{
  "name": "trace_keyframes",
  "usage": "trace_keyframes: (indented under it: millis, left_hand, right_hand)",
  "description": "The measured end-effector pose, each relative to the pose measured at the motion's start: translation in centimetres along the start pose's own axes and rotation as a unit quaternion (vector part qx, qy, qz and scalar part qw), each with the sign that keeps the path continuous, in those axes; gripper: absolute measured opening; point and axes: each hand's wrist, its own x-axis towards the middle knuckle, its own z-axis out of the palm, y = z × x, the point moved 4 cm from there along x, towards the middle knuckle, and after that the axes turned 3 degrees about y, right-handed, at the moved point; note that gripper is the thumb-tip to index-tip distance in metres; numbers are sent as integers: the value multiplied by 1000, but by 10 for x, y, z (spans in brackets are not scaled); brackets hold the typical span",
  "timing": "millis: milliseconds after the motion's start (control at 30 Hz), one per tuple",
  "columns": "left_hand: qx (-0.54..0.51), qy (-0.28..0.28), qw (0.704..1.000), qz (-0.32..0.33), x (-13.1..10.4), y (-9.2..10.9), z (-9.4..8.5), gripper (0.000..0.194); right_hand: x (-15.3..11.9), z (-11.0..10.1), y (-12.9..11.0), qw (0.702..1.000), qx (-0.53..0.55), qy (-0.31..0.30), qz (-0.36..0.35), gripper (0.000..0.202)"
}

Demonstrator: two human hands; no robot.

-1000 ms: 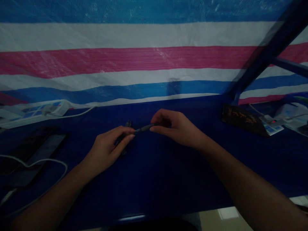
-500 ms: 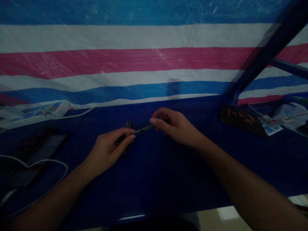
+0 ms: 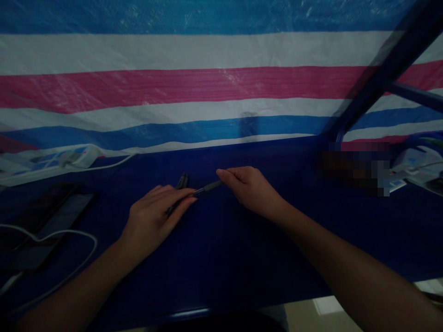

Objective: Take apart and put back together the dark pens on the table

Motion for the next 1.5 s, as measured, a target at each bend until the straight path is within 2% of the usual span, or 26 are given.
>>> trace_keyframes:
  millis: [100, 200, 300, 433, 533, 633, 700, 800, 1000, 1233, 1400, 1500]
  left_hand:
    - [-20, 1, 999, -28, -1, 3, -1, 17]
    - [-123, -21, 989, -82, -4, 5, 4, 28]
    - [-184, -47, 976, -105, -8, 9, 10, 25]
    - [-207, -48, 971, -109, -9, 14, 11, 26]
    - [-214, -101, 970, -59, -8, 22, 11, 25]
    - [-221, -191, 956, 10, -8, 30, 14, 27]
    - [-224, -211, 951, 25, -9, 31, 16, 24]
    - [-228, -208, 951, 31, -10, 30, 18, 18]
    - [-221, -194, 954, 60, -11, 31, 15, 30]
    - [-213, -210, 952, 66, -12, 31, 17, 35]
    - [-176, -214, 958, 76, -13, 34, 17, 21]
    - [-176, -212, 958, 77, -12, 35, 16, 18]
  right_hand:
    - [0, -1, -2, 999, 44, 20, 16, 56]
    - [1, -1, -3, 991, 119, 60, 3, 47]
    - [2, 8, -2, 972, 231, 42, 6, 38]
    - [0, 23, 2, 926, 375, -5, 33, 31]
    - [-1, 28, 3, 910, 410, -17, 57, 25]
    - [-1, 28, 3, 905, 420, -11, 66, 26]
    - [-2, 28, 2, 909, 412, -17, 59, 28]
    - [-3, 28, 1, 918, 391, -35, 51, 26]
    - [-6, 32, 4, 927, 367, -65, 53, 25]
    - [-7, 34, 0, 941, 325, -81, 52, 29]
    - [-7, 35, 2, 940, 325, -87, 58, 30]
    - [-7, 35, 3, 939, 326, -86, 61, 31]
